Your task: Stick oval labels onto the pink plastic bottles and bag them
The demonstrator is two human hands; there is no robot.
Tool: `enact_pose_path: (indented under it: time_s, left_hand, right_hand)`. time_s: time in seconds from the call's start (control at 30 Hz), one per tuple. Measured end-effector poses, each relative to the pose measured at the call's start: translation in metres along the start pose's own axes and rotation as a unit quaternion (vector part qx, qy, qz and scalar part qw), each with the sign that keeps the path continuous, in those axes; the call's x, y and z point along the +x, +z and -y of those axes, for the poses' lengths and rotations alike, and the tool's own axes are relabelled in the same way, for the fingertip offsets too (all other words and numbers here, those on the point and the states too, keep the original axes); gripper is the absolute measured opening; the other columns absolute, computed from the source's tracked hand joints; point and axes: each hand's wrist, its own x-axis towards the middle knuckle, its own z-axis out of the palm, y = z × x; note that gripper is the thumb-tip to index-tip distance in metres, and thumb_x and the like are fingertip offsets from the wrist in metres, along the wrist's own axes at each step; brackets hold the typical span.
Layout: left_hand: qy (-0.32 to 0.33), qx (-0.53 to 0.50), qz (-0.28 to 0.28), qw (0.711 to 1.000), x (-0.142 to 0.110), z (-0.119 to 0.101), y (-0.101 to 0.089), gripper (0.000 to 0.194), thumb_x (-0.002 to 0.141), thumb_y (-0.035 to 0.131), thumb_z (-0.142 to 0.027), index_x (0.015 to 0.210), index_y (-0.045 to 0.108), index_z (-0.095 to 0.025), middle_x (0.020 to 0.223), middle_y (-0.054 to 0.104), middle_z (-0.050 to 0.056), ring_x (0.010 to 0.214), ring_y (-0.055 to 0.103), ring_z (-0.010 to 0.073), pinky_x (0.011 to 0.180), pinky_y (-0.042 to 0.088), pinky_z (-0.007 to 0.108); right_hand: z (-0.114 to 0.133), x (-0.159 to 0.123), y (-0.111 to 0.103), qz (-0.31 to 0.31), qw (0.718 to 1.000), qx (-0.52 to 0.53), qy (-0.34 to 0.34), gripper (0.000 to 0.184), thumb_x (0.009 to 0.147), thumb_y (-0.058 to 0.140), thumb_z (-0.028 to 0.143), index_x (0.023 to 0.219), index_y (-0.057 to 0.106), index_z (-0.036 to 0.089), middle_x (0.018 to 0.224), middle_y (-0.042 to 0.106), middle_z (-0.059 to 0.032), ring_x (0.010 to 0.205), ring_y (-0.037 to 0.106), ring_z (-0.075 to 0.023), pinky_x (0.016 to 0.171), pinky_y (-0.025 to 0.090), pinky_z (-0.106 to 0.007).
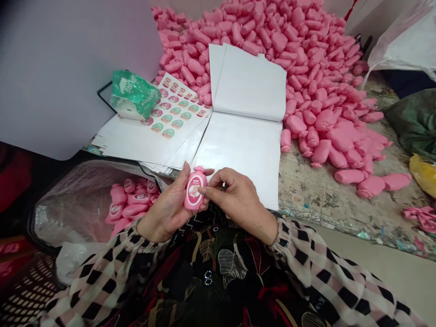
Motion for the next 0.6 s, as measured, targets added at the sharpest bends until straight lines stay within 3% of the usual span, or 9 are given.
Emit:
enact_pose_path:
  time_s: [0.13,0.3,0.43,0.53,0.6]
  left_hand:
    - [0.003,0.004,0.002,1.0,0.0,0.0,0.0,0.05,0.09,0.036,-0.057,0.109,0.057,-0.016,0.071,0.054,0.002,0.05,0.054,0.0092,0.045,0.045,0.02]
    - [0.018,0.054,0.022,0.998,-0.005,-0.001,0.0,0.056,0.087,0.036,-0.063,0.113,0.053,-0.016,0.071,0.057,0.003,0.054,0.058,0.0121,0.049,0.048,0.023]
    - [0.027,0.153,0.025,0.987,-0.012,-0.002,-0.001,0.042,0.083,0.061,-0.043,0.113,0.046,-0.018,0.07,0.057,0.0,0.058,0.06,0.0127,0.053,0.048,0.023]
    - [0.041,0.171,-0.008,0.984,-0.019,-0.006,-0.003,0.036,0.084,0.06,-0.036,0.11,0.042,-0.021,0.074,0.059,0.0,0.056,0.059,0.0126,0.05,0.046,0.023]
    - [0.057,0.174,-0.029,0.983,-0.024,-0.011,-0.007,0.034,0.084,0.06,-0.034,0.11,0.042,-0.021,0.082,0.062,0.002,0.059,0.06,0.0129,0.051,0.047,0.024]
  right_hand:
    - [-0.001,0.0,0.0,0.003,1.0,-0.019,-0.002,0.018,0.076,0.068,0.037,0.074,0.061,0.021,0.08,0.07,-0.0027,0.082,0.065,-0.0179,0.069,0.051,-0.033]
    - [-0.004,-0.001,0.0,0.037,0.999,-0.025,0.004,0.018,0.084,0.06,0.038,0.079,0.056,0.022,0.067,0.065,0.002,0.064,0.062,-0.0133,0.067,0.049,-0.031]
    - [-0.002,-0.003,-0.004,0.026,0.982,-0.183,-0.046,0.018,0.084,0.059,0.038,0.077,0.059,0.022,0.074,0.062,0.0006,0.069,0.057,-0.0129,0.064,0.043,-0.028]
    - [0.001,-0.003,-0.013,0.006,0.954,-0.292,-0.072,0.018,0.087,0.056,0.038,0.079,0.061,0.022,0.08,0.06,-0.0005,0.072,0.054,-0.0131,0.064,0.04,-0.028]
    - [0.0,-0.003,-0.023,-0.029,0.95,-0.307,-0.053,0.02,0.087,0.056,0.041,0.081,0.061,0.022,0.082,0.061,-0.0004,0.072,0.054,-0.0132,0.064,0.039,-0.028]
